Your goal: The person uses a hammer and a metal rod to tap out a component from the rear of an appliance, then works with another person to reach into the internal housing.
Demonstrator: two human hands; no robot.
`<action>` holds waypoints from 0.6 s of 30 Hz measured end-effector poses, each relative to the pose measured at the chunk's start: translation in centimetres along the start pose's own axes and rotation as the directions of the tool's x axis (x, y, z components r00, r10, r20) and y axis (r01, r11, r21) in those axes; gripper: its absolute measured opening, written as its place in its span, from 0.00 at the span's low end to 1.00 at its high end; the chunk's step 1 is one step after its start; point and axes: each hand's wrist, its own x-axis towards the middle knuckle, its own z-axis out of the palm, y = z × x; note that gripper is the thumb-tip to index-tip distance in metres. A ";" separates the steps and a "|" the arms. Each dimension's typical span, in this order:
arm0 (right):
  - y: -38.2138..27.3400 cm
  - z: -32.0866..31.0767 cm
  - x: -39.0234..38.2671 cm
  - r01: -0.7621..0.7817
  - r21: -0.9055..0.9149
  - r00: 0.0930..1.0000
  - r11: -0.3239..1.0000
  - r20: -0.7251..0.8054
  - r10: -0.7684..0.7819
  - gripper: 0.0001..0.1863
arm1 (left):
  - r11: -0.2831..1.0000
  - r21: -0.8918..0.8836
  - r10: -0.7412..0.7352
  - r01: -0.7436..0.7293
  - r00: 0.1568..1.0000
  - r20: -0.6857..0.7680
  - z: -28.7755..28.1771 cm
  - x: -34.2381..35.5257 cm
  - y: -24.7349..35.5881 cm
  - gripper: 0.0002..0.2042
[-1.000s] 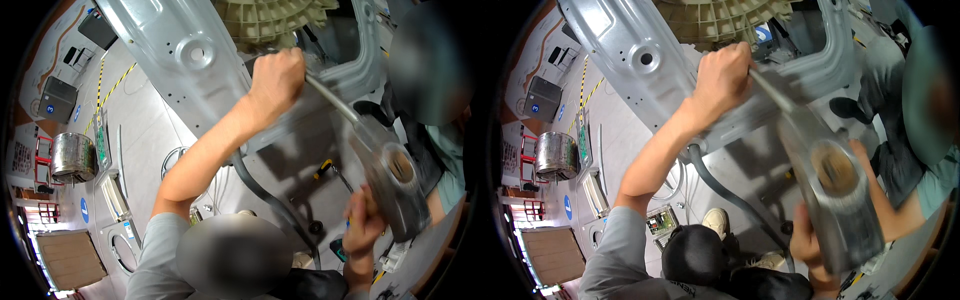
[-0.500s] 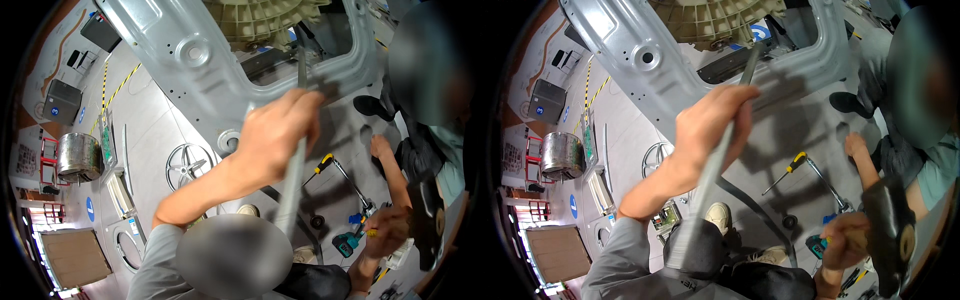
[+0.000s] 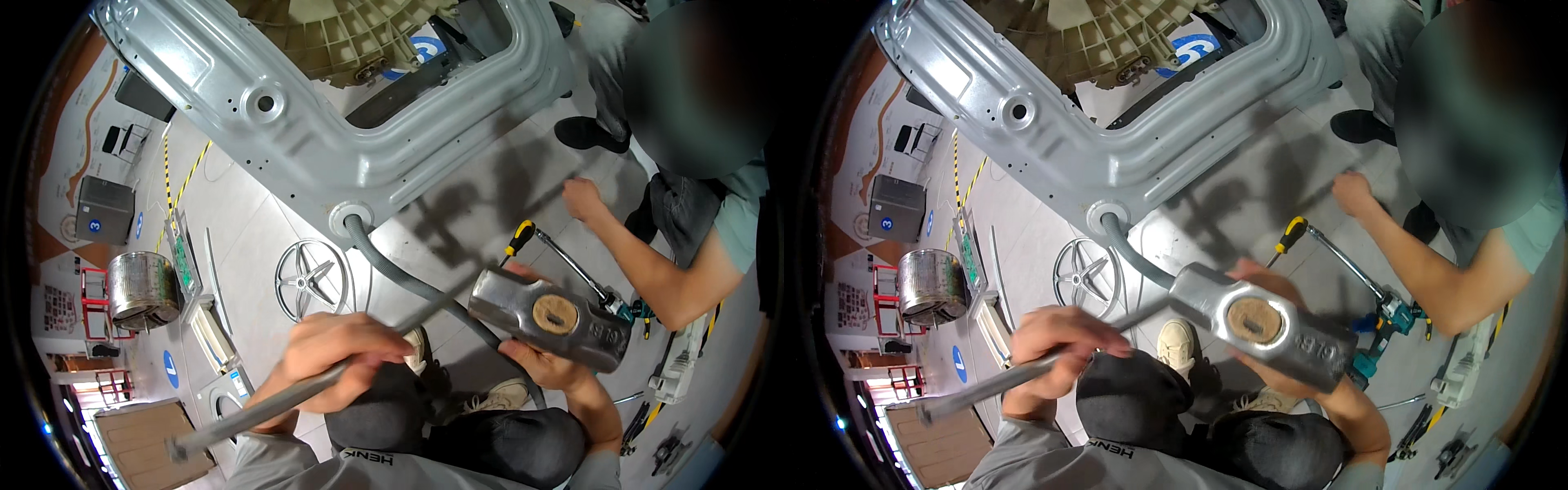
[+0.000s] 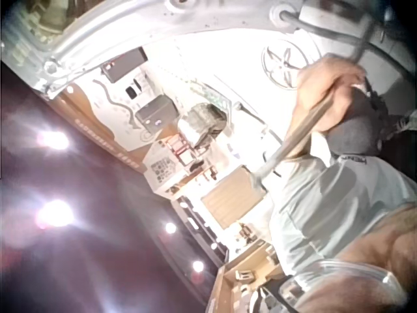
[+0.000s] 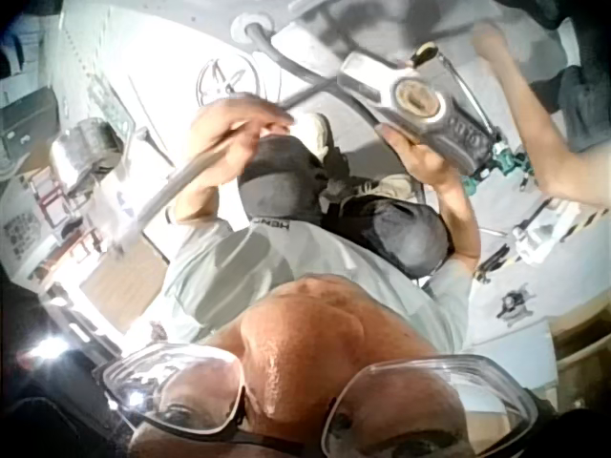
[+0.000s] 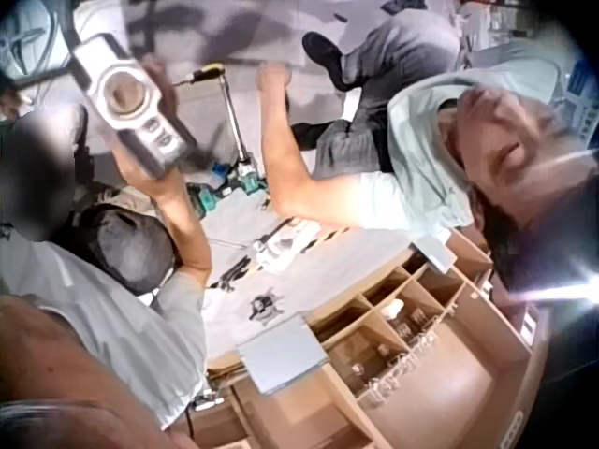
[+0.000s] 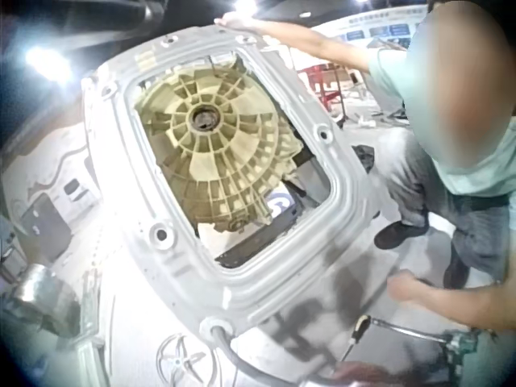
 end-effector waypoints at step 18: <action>1.6 -3.7 -9.0 -0.382 0.341 0.877 0.859 -0.158 0.453 0.14 | 0.834 -0.451 -0.391 0.318 0.917 -0.076 -6.7 14.7 -11.5 0.16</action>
